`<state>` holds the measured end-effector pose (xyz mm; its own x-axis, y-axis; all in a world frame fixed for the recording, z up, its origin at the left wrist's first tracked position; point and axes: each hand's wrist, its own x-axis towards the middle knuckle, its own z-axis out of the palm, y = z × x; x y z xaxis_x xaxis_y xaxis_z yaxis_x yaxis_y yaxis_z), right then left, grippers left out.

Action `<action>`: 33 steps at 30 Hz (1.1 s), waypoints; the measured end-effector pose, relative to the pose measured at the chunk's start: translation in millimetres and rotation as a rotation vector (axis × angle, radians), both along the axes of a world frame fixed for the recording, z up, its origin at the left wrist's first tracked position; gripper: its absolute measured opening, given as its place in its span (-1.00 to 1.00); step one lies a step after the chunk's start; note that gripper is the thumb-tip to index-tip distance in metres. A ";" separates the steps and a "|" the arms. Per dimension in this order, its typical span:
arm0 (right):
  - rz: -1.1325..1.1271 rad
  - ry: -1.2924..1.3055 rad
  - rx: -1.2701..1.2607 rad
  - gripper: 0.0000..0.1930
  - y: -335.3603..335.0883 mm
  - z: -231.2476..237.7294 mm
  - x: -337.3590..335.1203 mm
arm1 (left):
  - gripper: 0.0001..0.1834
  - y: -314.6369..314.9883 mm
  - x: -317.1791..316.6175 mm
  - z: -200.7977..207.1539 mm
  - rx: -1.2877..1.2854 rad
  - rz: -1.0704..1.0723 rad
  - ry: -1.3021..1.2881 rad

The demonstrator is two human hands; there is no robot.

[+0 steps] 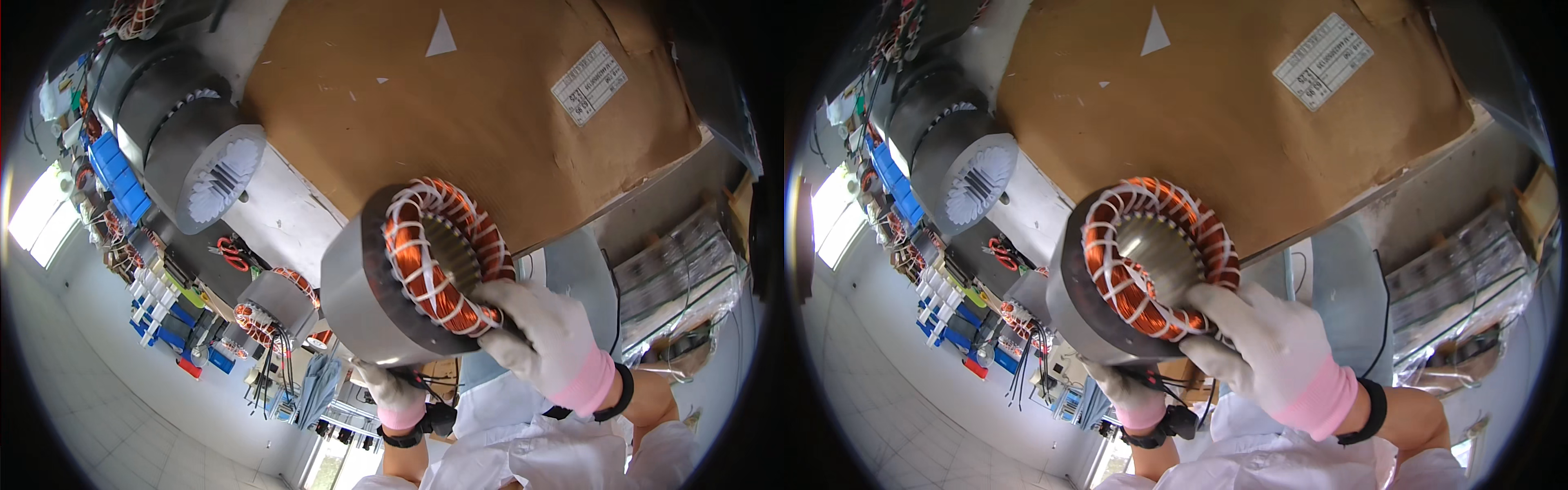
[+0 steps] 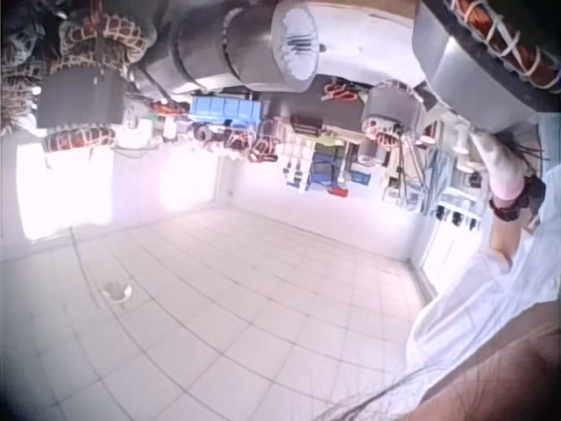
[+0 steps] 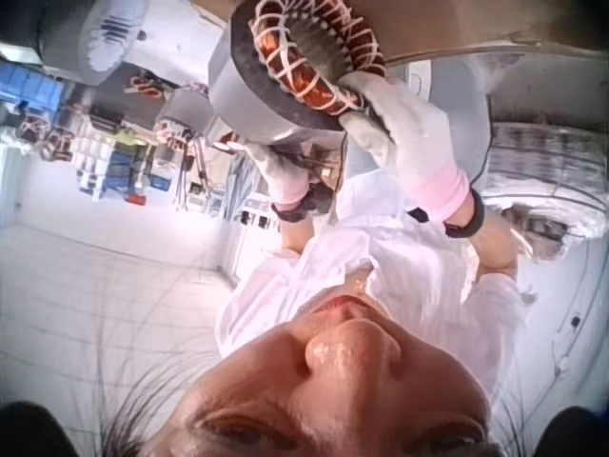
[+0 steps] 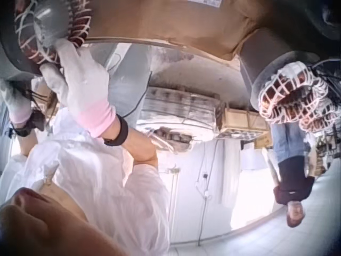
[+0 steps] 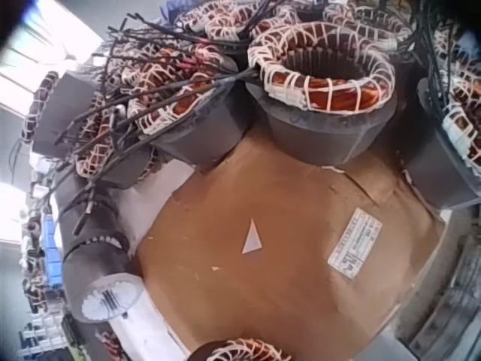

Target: Inspecting and organizing electric motor stators on a workbench.

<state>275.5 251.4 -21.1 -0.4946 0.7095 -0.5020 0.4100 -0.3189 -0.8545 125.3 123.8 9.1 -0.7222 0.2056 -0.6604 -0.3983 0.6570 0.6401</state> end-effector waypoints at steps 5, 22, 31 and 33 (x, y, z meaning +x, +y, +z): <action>-0.007 0.072 -0.087 -0.65 -7.0 3.7 7.7 | -0.33 -14.4 -9.6 8.6 0.079 0.043 -0.136; 0.001 0.166 0.169 -0.65 8.4 -46.9 -13.6 | -0.54 -25.2 -18.4 -17.6 0.203 -0.164 -0.124; 0.023 -0.043 0.104 -0.64 17.4 5.3 7.3 | -0.54 -0.9 21.8 18.8 0.282 0.164 -0.198; 0.029 -0.020 0.073 -0.64 17.8 4.0 9.0 | -0.54 5.9 21.0 18.4 0.268 0.177 -0.182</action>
<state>284.5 269.2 -17.1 -0.5056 0.7301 -0.4597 0.4355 -0.2440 -0.8665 146.3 129.7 27.6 -0.6375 0.2712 -0.7212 -0.6139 0.3868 0.6881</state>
